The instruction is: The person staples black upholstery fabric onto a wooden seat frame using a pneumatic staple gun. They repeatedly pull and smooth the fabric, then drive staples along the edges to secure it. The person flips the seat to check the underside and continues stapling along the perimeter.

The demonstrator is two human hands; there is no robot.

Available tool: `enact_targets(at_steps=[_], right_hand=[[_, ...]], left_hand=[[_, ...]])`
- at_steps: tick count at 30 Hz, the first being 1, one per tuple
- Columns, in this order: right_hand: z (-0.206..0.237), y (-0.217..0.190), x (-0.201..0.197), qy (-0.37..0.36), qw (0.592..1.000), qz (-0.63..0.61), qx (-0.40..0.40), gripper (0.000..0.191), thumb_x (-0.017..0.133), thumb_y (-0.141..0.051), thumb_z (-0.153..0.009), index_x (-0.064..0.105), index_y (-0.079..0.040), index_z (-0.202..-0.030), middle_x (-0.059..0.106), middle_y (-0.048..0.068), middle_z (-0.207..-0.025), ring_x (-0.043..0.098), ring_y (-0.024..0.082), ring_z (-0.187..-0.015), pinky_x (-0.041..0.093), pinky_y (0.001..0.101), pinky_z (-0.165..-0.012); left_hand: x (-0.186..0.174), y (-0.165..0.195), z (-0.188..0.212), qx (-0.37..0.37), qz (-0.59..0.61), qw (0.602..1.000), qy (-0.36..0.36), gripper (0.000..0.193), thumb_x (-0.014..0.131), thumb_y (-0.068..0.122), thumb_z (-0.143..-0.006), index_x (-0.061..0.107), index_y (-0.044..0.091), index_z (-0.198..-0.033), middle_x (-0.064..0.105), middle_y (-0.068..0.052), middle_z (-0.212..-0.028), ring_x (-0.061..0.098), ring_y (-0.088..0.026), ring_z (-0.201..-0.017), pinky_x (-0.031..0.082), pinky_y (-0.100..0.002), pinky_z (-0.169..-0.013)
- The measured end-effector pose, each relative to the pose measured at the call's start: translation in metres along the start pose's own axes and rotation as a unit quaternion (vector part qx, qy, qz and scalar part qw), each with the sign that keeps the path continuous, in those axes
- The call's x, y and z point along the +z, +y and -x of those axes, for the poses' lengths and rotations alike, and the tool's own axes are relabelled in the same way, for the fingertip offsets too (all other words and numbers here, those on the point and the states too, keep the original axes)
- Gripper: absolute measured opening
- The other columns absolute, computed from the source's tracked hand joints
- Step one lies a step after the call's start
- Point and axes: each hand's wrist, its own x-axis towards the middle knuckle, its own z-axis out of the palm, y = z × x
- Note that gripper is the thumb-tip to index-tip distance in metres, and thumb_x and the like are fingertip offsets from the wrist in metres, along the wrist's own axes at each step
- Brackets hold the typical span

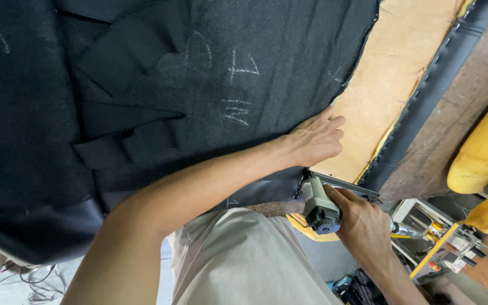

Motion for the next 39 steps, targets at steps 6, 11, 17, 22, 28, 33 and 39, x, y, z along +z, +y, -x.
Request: enact_targets(at_steps=[6, 11, 17, 22, 28, 33, 39], right_hand=[[-0.004, -0.004, -0.001, -0.028, 0.999, 0.016, 0.01, 0.05, 0.073, -0.023, -0.078, 0.068, -0.026, -0.127, 0.074, 0.001, -0.103, 0.074, 0.033, -0.078, 0.059, 0.0453, -0.067], [-0.002, -0.003, -0.005, -0.023, 1.0, 0.002, -0.005, 0.055, 0.075, -0.022, -0.075, 0.067, -0.024, -0.129, 0.072, 0.002, -0.105, 0.073, 0.034, -0.078, 0.059, 0.0446, -0.067], [0.007, 0.004, -0.009, -0.004, 1.0, -0.01, -0.012, 0.068, 0.075, -0.019, -0.07, 0.065, -0.024, -0.137, 0.072, 0.001, -0.105, 0.074, 0.032, -0.078, 0.058, 0.0445, -0.064], [0.002, 0.003, -0.009, 0.015, 1.0, 0.003, -0.022, 0.057, 0.073, -0.015, -0.075, 0.066, -0.024, -0.131, 0.072, 0.0, -0.106, 0.073, 0.032, -0.079, 0.058, 0.0441, -0.066], [-0.008, -0.001, -0.013, 0.021, 0.999, -0.006, -0.036, 0.059, 0.076, -0.02, -0.07, 0.067, -0.024, -0.128, 0.072, 0.0, -0.105, 0.073, 0.032, -0.076, 0.057, 0.0447, -0.064], [-0.01, -0.001, -0.011, 0.013, 1.0, 0.001, -0.025, 0.055, 0.075, -0.02, -0.074, 0.068, -0.024, -0.129, 0.072, 0.001, -0.103, 0.072, 0.033, -0.075, 0.057, 0.0448, -0.064], [-0.012, 0.0, -0.011, -0.009, 1.0, 0.002, -0.012, 0.057, 0.078, -0.022, -0.073, 0.067, -0.023, -0.129, 0.07, 0.003, -0.099, 0.072, 0.033, -0.076, 0.057, 0.0454, -0.065]], left_hand=[[0.005, -0.002, 0.001, 0.001, -0.012, 1.0, 0.006, 0.01, 0.067, 0.014, -0.07, 0.075, 0.011, -0.064, 0.07, -0.007, -0.077, 0.058, -0.028, -0.102, 0.041, -0.047, -0.097], [0.009, -0.009, -0.003, 0.016, 0.015, 0.999, -0.023, 0.01, 0.067, 0.011, -0.072, 0.073, 0.01, -0.064, 0.07, -0.007, -0.077, 0.059, -0.03, -0.102, 0.041, -0.048, -0.099], [0.012, -0.011, -0.008, 0.011, 0.022, 0.998, -0.053, 0.01, 0.068, 0.007, -0.073, 0.073, 0.01, -0.065, 0.071, -0.008, -0.08, 0.059, -0.031, -0.104, 0.04, -0.047, -0.1], [0.015, -0.008, -0.008, 0.014, 0.016, 0.999, -0.047, 0.007, 0.07, 0.005, -0.064, 0.074, 0.01, -0.066, 0.072, -0.008, -0.08, 0.058, -0.031, -0.104, 0.04, -0.05, -0.097], [0.013, -0.011, -0.007, 0.011, 0.022, 0.998, -0.052, 0.006, 0.069, 0.006, -0.069, 0.074, 0.009, -0.067, 0.072, -0.009, -0.082, 0.058, -0.031, -0.106, 0.04, -0.048, -0.097], [0.018, -0.011, -0.004, 0.013, 0.029, 0.998, -0.05, 0.008, 0.068, 0.007, -0.07, 0.074, 0.009, -0.067, 0.072, -0.009, -0.08, 0.057, -0.031, -0.106, 0.04, -0.048, -0.098], [0.016, -0.012, -0.007, 0.013, 0.008, 0.998, -0.053, 0.01, 0.066, 0.007, -0.07, 0.074, 0.011, -0.065, 0.071, -0.006, -0.079, 0.058, -0.03, -0.105, 0.039, -0.051, -0.103]])
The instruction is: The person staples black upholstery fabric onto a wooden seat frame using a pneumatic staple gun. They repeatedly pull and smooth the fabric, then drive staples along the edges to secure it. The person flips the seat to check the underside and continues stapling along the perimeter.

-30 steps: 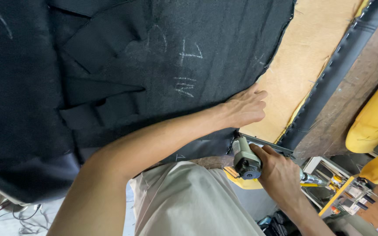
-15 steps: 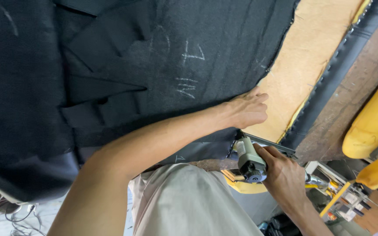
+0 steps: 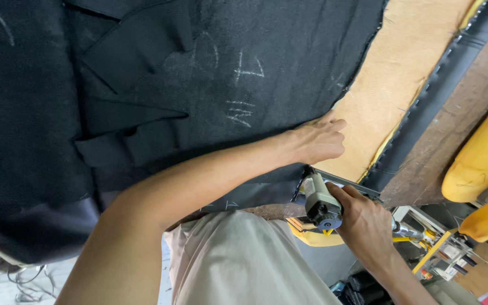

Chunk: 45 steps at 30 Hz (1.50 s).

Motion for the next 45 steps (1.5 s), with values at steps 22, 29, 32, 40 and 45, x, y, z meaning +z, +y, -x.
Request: enact_targets(at_steps=[22, 29, 32, 40, 45], right_hand=[[0.004, 0.004, -0.013, 0.032, 0.999, -0.024, -0.016, 0.073, 0.081, -0.022, -0.065, 0.064, -0.025, -0.136, 0.072, 0.001, -0.107, 0.073, 0.033, -0.079, 0.058, 0.0456, -0.066], [-0.005, -0.002, -0.011, 0.03, 0.999, -0.009, -0.012, 0.06, 0.078, -0.017, -0.073, 0.066, -0.025, -0.132, 0.072, 0.001, -0.107, 0.072, 0.034, -0.079, 0.058, 0.0458, -0.066], [-0.009, -0.003, -0.009, 0.017, 1.0, -0.01, -0.004, 0.061, 0.08, -0.021, -0.071, 0.066, -0.022, -0.13, 0.071, 0.004, -0.101, 0.073, 0.033, -0.08, 0.057, 0.0466, -0.066], [0.021, 0.003, -0.003, 0.057, 0.997, -0.044, -0.018, 0.067, 0.077, -0.017, -0.069, 0.064, -0.021, -0.134, 0.071, 0.003, -0.107, 0.072, 0.034, -0.08, 0.056, 0.0471, -0.064], [0.052, 0.011, 0.012, 0.055, 0.996, -0.073, 0.019, 0.064, 0.075, -0.016, -0.072, 0.065, -0.025, -0.135, 0.072, 0.001, -0.109, 0.073, 0.034, -0.081, 0.057, 0.047, -0.065]], left_hand=[[-0.031, -0.004, -0.011, -0.033, -0.037, 0.999, -0.022, 0.01, 0.069, 0.01, -0.072, 0.077, 0.012, -0.067, 0.074, -0.008, -0.074, 0.061, -0.028, -0.1, 0.039, -0.046, -0.095], [-0.024, -0.008, -0.007, -0.026, -0.028, 0.999, -0.019, 0.009, 0.07, 0.01, -0.072, 0.077, 0.01, -0.067, 0.073, -0.009, -0.074, 0.061, -0.03, -0.102, 0.038, -0.048, -0.1], [-0.025, -0.008, -0.004, -0.032, -0.04, 0.999, 0.007, 0.008, 0.069, 0.01, -0.069, 0.077, 0.011, -0.066, 0.073, -0.009, -0.075, 0.06, -0.03, -0.103, 0.037, -0.05, -0.102], [-0.062, -0.002, 0.005, -0.001, -0.15, 0.988, 0.021, 0.01, 0.07, 0.017, -0.072, 0.076, 0.015, -0.065, 0.067, -0.003, -0.085, 0.057, -0.027, -0.109, 0.039, -0.049, -0.096], [-0.083, 0.003, 0.014, 0.071, -0.1, 0.991, 0.046, 0.009, 0.071, 0.017, -0.069, 0.074, 0.022, -0.062, 0.063, -0.001, -0.086, 0.056, -0.026, -0.108, 0.04, -0.047, -0.086]])
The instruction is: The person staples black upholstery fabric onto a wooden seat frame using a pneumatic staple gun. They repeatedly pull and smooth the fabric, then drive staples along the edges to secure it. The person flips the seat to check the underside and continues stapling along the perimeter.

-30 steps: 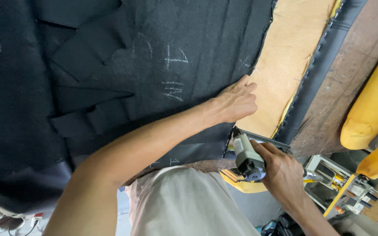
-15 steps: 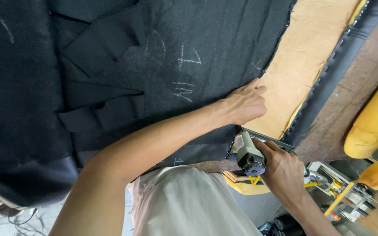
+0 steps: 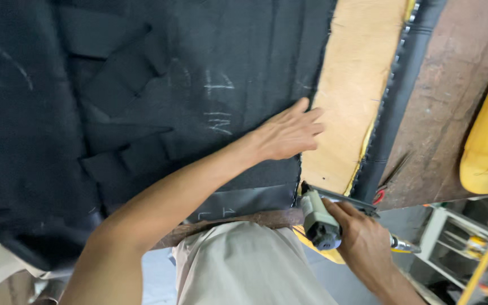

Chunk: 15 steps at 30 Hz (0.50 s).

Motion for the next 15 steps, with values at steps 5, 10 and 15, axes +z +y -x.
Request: enact_targets(at_steps=[5, 10, 15], right_hand=[[0.012, 0.014, 0.003, 0.007, 0.999, -0.044, 0.003, 0.064, 0.076, -0.016, -0.07, 0.066, -0.025, -0.133, 0.072, 0.003, -0.104, 0.072, 0.035, -0.081, 0.057, 0.0467, -0.065], [0.0, 0.02, -0.006, 0.052, 0.996, -0.061, -0.026, 0.065, 0.08, -0.023, -0.067, 0.066, -0.021, -0.131, 0.073, 0.005, -0.105, 0.071, 0.035, -0.078, 0.056, 0.0471, -0.062], [-0.023, 0.011, -0.013, 0.06, 0.998, -0.008, -0.035, 0.059, 0.074, -0.017, -0.074, 0.066, -0.024, -0.132, 0.073, 0.002, -0.107, 0.073, 0.033, -0.078, 0.057, 0.0453, -0.063]], left_hand=[[-0.006, 0.005, 0.01, -0.041, 0.036, 0.997, -0.058, 0.008, 0.073, 0.012, -0.082, 0.076, 0.019, -0.08, 0.062, 0.001, -0.089, 0.053, -0.022, -0.101, 0.04, -0.04, -0.087], [0.002, 0.006, -0.009, -0.102, 0.049, 0.992, -0.053, 0.008, 0.076, 0.02, -0.07, 0.076, 0.012, -0.074, 0.064, -0.003, -0.084, 0.055, -0.027, -0.097, 0.038, -0.045, -0.083], [0.012, 0.01, -0.02, -0.15, 0.023, 0.986, -0.065, 0.003, 0.075, 0.012, -0.073, 0.075, 0.011, -0.07, 0.067, -0.006, -0.083, 0.055, -0.028, -0.101, 0.038, -0.048, -0.087]])
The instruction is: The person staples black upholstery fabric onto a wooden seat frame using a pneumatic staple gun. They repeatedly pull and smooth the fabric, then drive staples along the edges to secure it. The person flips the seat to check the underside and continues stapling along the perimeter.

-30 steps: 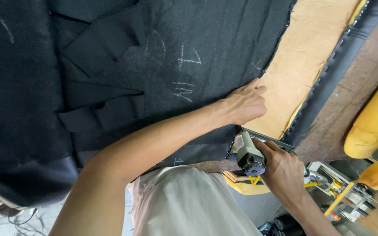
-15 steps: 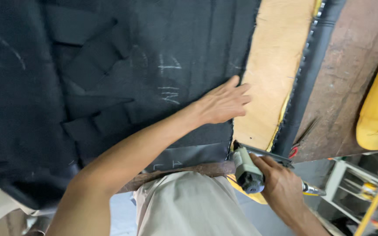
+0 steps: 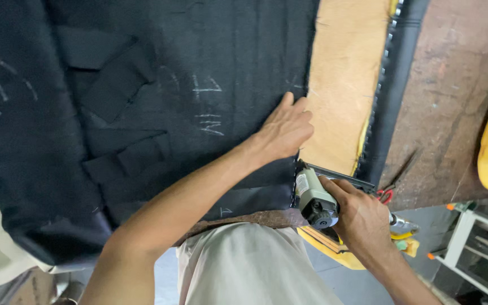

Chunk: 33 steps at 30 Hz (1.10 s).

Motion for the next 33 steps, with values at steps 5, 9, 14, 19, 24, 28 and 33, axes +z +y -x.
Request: enact_targets(at_steps=[5, 9, 14, 19, 24, 28, 33], right_hand=[[-0.02, -0.012, -0.002, -0.032, 0.999, 0.021, -0.015, 0.059, 0.076, -0.02, -0.072, 0.066, -0.025, -0.131, 0.073, 0.0, -0.11, 0.073, 0.032, -0.077, 0.058, 0.0441, -0.062], [-0.03, -0.023, 0.0, -0.043, 0.998, 0.035, -0.01, 0.062, 0.077, -0.02, -0.071, 0.066, -0.025, -0.132, 0.072, -0.001, -0.112, 0.073, 0.031, -0.078, 0.058, 0.0439, -0.064], [-0.037, -0.032, -0.004, -0.07, 0.996, 0.054, 0.021, 0.065, 0.082, -0.027, -0.07, 0.065, -0.025, -0.133, 0.072, 0.001, -0.109, 0.073, 0.032, -0.08, 0.058, 0.0447, -0.068], [-0.047, -0.031, -0.007, -0.107, 0.992, 0.058, 0.034, 0.069, 0.084, -0.028, -0.067, 0.066, -0.025, -0.133, 0.073, 0.002, -0.111, 0.073, 0.034, -0.084, 0.058, 0.0465, -0.07], [-0.051, -0.026, -0.005, -0.103, 0.993, 0.058, 0.009, 0.07, 0.083, -0.023, -0.064, 0.067, -0.023, -0.132, 0.073, 0.005, -0.112, 0.073, 0.034, -0.088, 0.059, 0.0464, -0.074], [-0.042, -0.022, -0.009, -0.054, 0.997, 0.052, -0.007, 0.065, 0.083, -0.02, -0.067, 0.067, -0.02, -0.13, 0.073, 0.005, -0.116, 0.072, 0.036, -0.088, 0.058, 0.0469, -0.071], [-0.037, -0.019, -0.016, -0.047, 0.998, 0.033, 0.005, 0.065, 0.084, -0.017, -0.065, 0.068, -0.021, -0.128, 0.073, 0.001, -0.119, 0.073, 0.034, -0.089, 0.058, 0.0462, -0.072]], left_hand=[[0.007, -0.005, 0.009, -0.003, 0.027, 0.997, 0.071, 0.002, 0.073, 0.012, -0.067, 0.074, 0.01, -0.066, 0.067, -0.007, -0.081, 0.055, -0.029, -0.099, 0.038, -0.049, -0.087], [0.009, -0.008, 0.01, -0.02, 0.04, 0.996, 0.073, 0.005, 0.072, 0.008, -0.068, 0.074, 0.01, -0.064, 0.068, -0.008, -0.081, 0.056, -0.028, -0.101, 0.039, -0.047, -0.088], [0.01, -0.008, 0.012, -0.028, 0.041, 0.997, 0.067, 0.006, 0.071, 0.009, -0.069, 0.075, 0.008, -0.065, 0.069, -0.01, -0.08, 0.056, -0.028, -0.1, 0.038, -0.046, -0.087], [0.011, -0.01, 0.009, -0.032, 0.052, 0.997, 0.049, 0.006, 0.07, 0.008, -0.069, 0.075, 0.008, -0.066, 0.07, -0.01, -0.08, 0.056, -0.027, -0.099, 0.038, -0.045, -0.086], [0.016, -0.01, 0.006, -0.045, 0.065, 0.996, 0.04, 0.008, 0.07, 0.005, -0.073, 0.075, 0.009, -0.069, 0.07, -0.01, -0.081, 0.056, -0.027, -0.1, 0.038, -0.045, -0.088], [0.022, -0.012, -0.002, -0.027, 0.071, 0.992, 0.102, 0.009, 0.069, 0.006, -0.067, 0.075, 0.012, -0.067, 0.071, -0.01, -0.087, 0.06, -0.029, -0.099, 0.039, -0.049, -0.084], [0.031, -0.017, -0.013, -0.037, 0.076, 0.995, 0.059, 0.009, 0.069, 0.006, -0.076, 0.075, 0.013, -0.076, 0.072, -0.009, -0.087, 0.063, -0.029, -0.102, 0.04, -0.053, -0.089]])
